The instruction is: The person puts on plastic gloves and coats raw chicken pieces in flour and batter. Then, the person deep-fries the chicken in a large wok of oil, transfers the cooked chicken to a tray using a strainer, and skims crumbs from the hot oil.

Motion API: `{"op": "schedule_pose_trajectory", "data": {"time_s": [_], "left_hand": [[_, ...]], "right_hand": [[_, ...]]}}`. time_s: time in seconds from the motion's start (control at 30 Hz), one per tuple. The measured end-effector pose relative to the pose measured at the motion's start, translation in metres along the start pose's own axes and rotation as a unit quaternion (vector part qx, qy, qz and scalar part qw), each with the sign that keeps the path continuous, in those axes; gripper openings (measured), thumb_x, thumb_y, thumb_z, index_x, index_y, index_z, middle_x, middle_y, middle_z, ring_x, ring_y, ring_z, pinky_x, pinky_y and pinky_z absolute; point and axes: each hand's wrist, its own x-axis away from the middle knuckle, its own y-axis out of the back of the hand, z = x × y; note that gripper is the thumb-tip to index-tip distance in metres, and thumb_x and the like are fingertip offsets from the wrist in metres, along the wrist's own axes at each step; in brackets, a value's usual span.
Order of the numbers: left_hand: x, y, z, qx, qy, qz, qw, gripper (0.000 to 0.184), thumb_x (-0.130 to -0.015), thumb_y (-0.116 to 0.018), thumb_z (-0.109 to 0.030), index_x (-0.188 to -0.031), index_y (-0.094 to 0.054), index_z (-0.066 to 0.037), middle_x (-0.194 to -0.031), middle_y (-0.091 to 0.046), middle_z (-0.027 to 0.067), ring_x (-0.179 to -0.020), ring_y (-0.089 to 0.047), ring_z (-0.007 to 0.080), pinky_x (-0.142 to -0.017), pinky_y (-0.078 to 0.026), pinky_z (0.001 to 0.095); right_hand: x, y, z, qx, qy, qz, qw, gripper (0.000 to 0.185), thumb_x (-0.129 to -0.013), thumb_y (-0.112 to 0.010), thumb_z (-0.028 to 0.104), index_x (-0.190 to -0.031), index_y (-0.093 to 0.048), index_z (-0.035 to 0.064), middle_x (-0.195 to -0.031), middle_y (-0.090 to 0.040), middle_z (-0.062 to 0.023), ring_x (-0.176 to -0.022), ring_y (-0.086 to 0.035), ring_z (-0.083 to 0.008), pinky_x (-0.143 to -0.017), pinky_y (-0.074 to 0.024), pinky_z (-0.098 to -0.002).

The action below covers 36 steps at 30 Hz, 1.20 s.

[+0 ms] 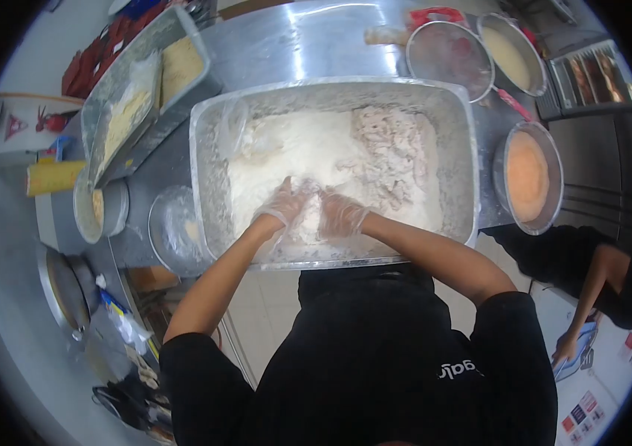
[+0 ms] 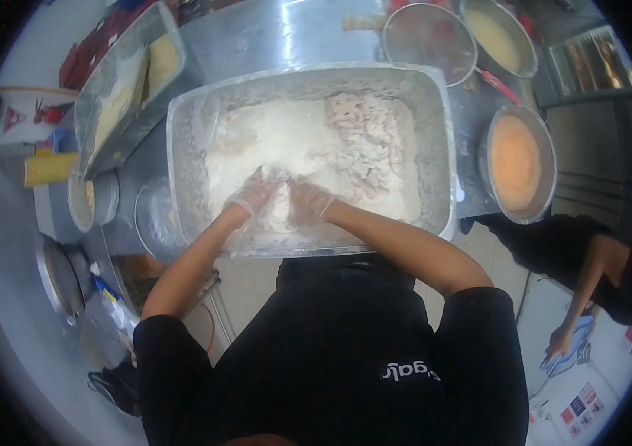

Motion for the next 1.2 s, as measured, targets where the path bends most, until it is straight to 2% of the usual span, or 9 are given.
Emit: {"op": "schedule_pose_trajectory", "data": {"time_s": [0.07,0.23,0.33,0.47,0.67,0.83,0.97,1.1,1.2], "left_hand": [[-0.034,-0.020,0.029,0.094,0.025,-0.081,0.992,0.063,-0.090,-0.044,-0.041,-0.137,-0.028,-0.003,-0.132,-0.039,0.0248,-0.124,-0.039,0.0336,-0.101,-0.034,0.0357],[0.021,0.013,-0.079,0.441,-0.004,0.010,0.898,0.057,-0.084,-0.057,-0.030,-0.131,-0.036,-0.006,-0.125,-0.046,0.0129,-0.111,-0.049,0.0231,-0.089,-0.042,0.0415],[-0.012,0.009,-0.077,0.492,-0.067,0.051,0.867,0.048,-0.082,-0.059,-0.021,-0.125,-0.041,-0.007,-0.119,-0.048,0.0129,-0.103,-0.053,0.0246,-0.078,-0.049,0.0446],[-0.002,0.032,-0.112,0.511,-0.086,0.108,0.849,0.045,-0.082,-0.057,-0.014,-0.124,-0.041,-0.006,-0.120,-0.048,0.0137,-0.094,-0.057,0.0290,-0.068,-0.055,0.0417],[0.005,0.047,-0.121,0.385,-0.088,-0.037,0.918,0.042,-0.084,-0.056,-0.012,-0.123,-0.043,-0.005,-0.121,-0.048,0.0138,-0.087,-0.059,0.0241,-0.070,-0.054,0.0381],[-0.007,0.041,-0.082,0.194,-0.078,-0.049,0.977,0.035,-0.085,-0.058,-0.018,-0.118,-0.050,-0.007,-0.108,-0.057,0.0073,-0.085,-0.059,0.0188,-0.068,-0.050,0.0311],[0.010,0.030,-0.071,0.113,-0.090,-0.120,0.982,0.029,-0.083,-0.055,-0.028,-0.103,-0.059,-0.007,-0.081,-0.060,0.0092,-0.074,-0.053,0.0173,-0.068,-0.042,0.0299],[0.015,0.030,-0.052,-0.045,-0.106,-0.150,0.982,0.031,-0.083,-0.055,-0.029,-0.104,-0.059,-0.006,-0.089,-0.061,0.0129,-0.080,-0.056,0.0257,-0.073,-0.043,0.0350],[-0.002,0.021,0.005,-0.154,-0.152,-0.190,0.958,0.032,-0.084,-0.055,-0.030,-0.105,-0.059,-0.007,-0.102,-0.059,0.0164,-0.093,-0.055,0.0317,-0.083,-0.043,0.0376]], "right_hand": [[0.010,0.013,-0.005,-0.064,-0.002,-0.055,0.996,0.072,-0.066,-0.067,0.025,-0.119,-0.039,-0.0130,-0.075,-0.060,-0.0232,-0.076,-0.060,-0.0315,-0.078,-0.0477,-0.0375],[0.062,0.106,-0.017,-0.006,0.129,-0.126,0.984,0.061,-0.072,-0.067,0.030,-0.118,-0.044,-0.0041,-0.102,-0.057,-0.0196,-0.096,-0.056,-0.0308,-0.093,-0.0434,-0.0361],[0.092,0.156,-0.021,-0.041,-0.043,-0.158,0.986,0.051,-0.075,-0.068,0.030,-0.113,-0.052,0.0010,-0.110,-0.055,-0.0188,-0.102,-0.053,-0.0326,-0.095,-0.0412,-0.0364],[0.113,0.170,-0.085,0.030,-0.077,-0.253,0.964,0.043,-0.074,-0.068,0.019,-0.108,-0.052,-0.0005,-0.102,-0.055,-0.0204,-0.096,-0.053,-0.0345,-0.086,-0.0434,-0.0389],[0.138,0.198,-0.088,0.024,-0.087,-0.321,0.943,0.033,-0.075,-0.064,0.019,-0.098,-0.053,-0.0024,-0.091,-0.054,-0.0203,-0.088,-0.053,-0.0352,-0.079,-0.0436,-0.0401],[0.147,0.206,-0.094,0.048,-0.071,-0.392,0.916,0.028,-0.078,-0.059,0.007,-0.106,-0.060,0.0034,-0.100,-0.063,-0.0121,-0.092,-0.060,-0.0254,-0.083,-0.0451,-0.0345],[0.165,0.227,-0.062,-0.020,-0.090,-0.389,0.917,0.025,-0.078,-0.061,0.017,-0.096,-0.060,-0.0006,-0.091,-0.061,-0.0177,-0.084,-0.059,-0.0285,-0.076,-0.0461,-0.0358],[0.156,0.214,-0.048,-0.204,0.007,-0.384,0.900,0.029,-0.079,-0.060,0.024,-0.096,-0.060,0.0003,-0.098,-0.060,-0.0194,-0.091,-0.058,-0.0276,-0.076,-0.0462,-0.0372],[0.128,0.179,-0.032,0.252,-0.127,-0.180,0.942,0.040,-0.081,-0.057,0.029,-0.113,-0.057,0.0058,-0.117,-0.054,-0.0194,-0.105,-0.055,-0.0262,-0.085,-0.0441,-0.0381]]}}
